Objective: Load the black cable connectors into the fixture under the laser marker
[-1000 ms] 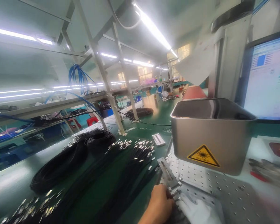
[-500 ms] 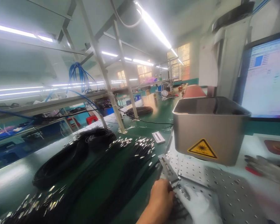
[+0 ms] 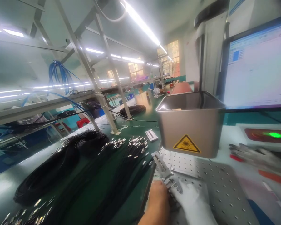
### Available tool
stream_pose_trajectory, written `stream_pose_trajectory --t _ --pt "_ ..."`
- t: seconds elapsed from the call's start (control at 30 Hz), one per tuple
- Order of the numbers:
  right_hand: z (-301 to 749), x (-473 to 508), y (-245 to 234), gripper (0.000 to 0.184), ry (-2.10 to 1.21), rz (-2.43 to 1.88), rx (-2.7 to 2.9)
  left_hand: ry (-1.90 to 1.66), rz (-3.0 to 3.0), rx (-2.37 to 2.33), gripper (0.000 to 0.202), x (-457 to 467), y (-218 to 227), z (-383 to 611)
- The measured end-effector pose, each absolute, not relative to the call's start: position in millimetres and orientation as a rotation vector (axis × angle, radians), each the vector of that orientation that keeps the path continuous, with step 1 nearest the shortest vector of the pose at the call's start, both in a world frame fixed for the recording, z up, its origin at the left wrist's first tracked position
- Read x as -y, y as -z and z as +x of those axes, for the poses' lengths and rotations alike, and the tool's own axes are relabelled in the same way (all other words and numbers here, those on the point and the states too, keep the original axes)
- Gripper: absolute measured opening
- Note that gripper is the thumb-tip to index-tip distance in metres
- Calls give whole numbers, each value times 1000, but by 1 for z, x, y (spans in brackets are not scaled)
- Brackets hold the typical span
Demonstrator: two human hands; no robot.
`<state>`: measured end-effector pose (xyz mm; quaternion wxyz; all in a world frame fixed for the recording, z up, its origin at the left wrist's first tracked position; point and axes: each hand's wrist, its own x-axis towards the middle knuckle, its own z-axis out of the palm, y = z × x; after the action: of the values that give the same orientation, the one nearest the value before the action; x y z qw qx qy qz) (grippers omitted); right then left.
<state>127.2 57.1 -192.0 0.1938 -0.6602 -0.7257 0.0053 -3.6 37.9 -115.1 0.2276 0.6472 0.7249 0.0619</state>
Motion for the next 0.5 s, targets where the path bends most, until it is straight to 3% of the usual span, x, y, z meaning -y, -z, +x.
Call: stream_pose_trajectory --t 0.13,0.5 --pt "123 -59 195 35 -58 -1939 2044 -343 1745 -1939 16 -32 115 -5" --pt "129 -57 194 38 -108 -1915 2089 -554 1677 -1822 20 -23 100 8"
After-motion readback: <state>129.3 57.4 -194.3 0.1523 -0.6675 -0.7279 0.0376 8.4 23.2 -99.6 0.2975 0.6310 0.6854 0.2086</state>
